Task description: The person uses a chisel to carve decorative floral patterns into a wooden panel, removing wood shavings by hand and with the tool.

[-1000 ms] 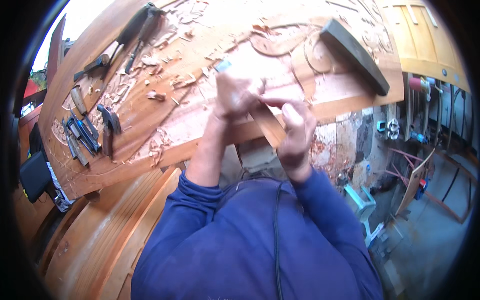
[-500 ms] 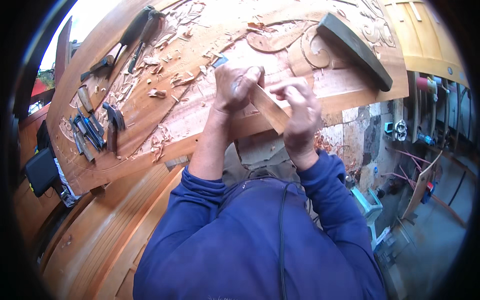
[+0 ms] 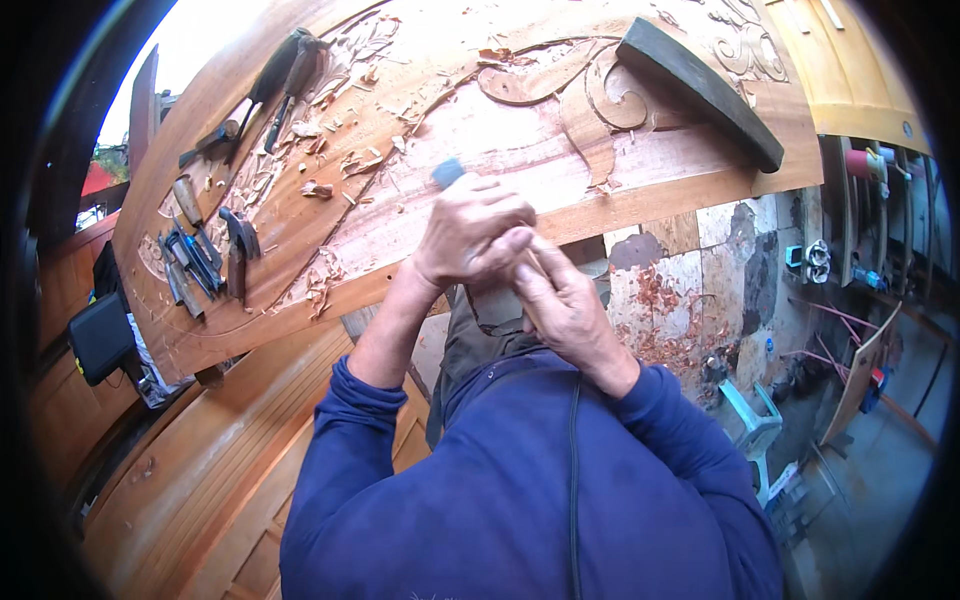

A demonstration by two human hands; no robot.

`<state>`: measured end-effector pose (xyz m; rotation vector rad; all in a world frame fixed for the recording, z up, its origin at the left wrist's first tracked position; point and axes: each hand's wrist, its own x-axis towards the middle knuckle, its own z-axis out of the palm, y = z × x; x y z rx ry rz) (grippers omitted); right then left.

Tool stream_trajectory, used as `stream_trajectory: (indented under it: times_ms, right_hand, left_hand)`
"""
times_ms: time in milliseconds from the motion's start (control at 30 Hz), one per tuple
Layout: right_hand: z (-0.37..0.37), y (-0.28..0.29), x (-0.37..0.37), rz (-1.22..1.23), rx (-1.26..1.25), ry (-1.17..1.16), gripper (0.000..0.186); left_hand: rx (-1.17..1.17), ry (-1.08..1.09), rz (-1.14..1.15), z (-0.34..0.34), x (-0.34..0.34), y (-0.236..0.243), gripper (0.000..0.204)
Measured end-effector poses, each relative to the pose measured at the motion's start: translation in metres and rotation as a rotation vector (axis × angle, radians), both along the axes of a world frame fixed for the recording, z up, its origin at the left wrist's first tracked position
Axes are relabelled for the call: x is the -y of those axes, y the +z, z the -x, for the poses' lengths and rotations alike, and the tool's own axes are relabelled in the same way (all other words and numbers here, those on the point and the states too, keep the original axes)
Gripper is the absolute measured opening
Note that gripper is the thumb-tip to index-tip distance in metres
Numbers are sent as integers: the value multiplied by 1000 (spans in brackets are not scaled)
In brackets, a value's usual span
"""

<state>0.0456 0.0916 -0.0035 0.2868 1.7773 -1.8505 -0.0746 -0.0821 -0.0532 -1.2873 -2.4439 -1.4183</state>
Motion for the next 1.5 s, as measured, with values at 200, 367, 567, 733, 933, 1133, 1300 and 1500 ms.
stream_trajectory:
  times_ms: [200, 367, 567, 733, 933, 1133, 1300, 1500]
  right_hand:
    - [13, 34, 28, 73, 145, -264, 47]
    - [20, 46, 52, 18, 157, -346, 44]
    - [21, 42, 66, -17, 136, -422, 46]
    - [20, 34, 69, -67, 88, -443, 48]
    - [17, 40, 74, -124, 75, -418, 47]
    - [46, 33, 56, -72, 56, -450, 48]
    - [37, 43, 56, -119, 149, -395, 50]
    - [58, 38, 43, -125, 96, -347, 47]
  left_hand:
    - [125, -185, 20, 20, -3, -1, 30]
    - [227, -161, -10, 31, 5, 2, 36]
    - [247, -216, -71, 43, 6, -18, 34]
    - [139, -197, -10, 40, 8, -13, 36]
    - [216, -254, -44, 43, 7, -13, 39]
    - [213, -104, -55, 65, -15, -31, 46]
    - [254, -134, -73, 46, -3, -29, 34]
    - [226, -113, 76, 72, -14, -33, 33]
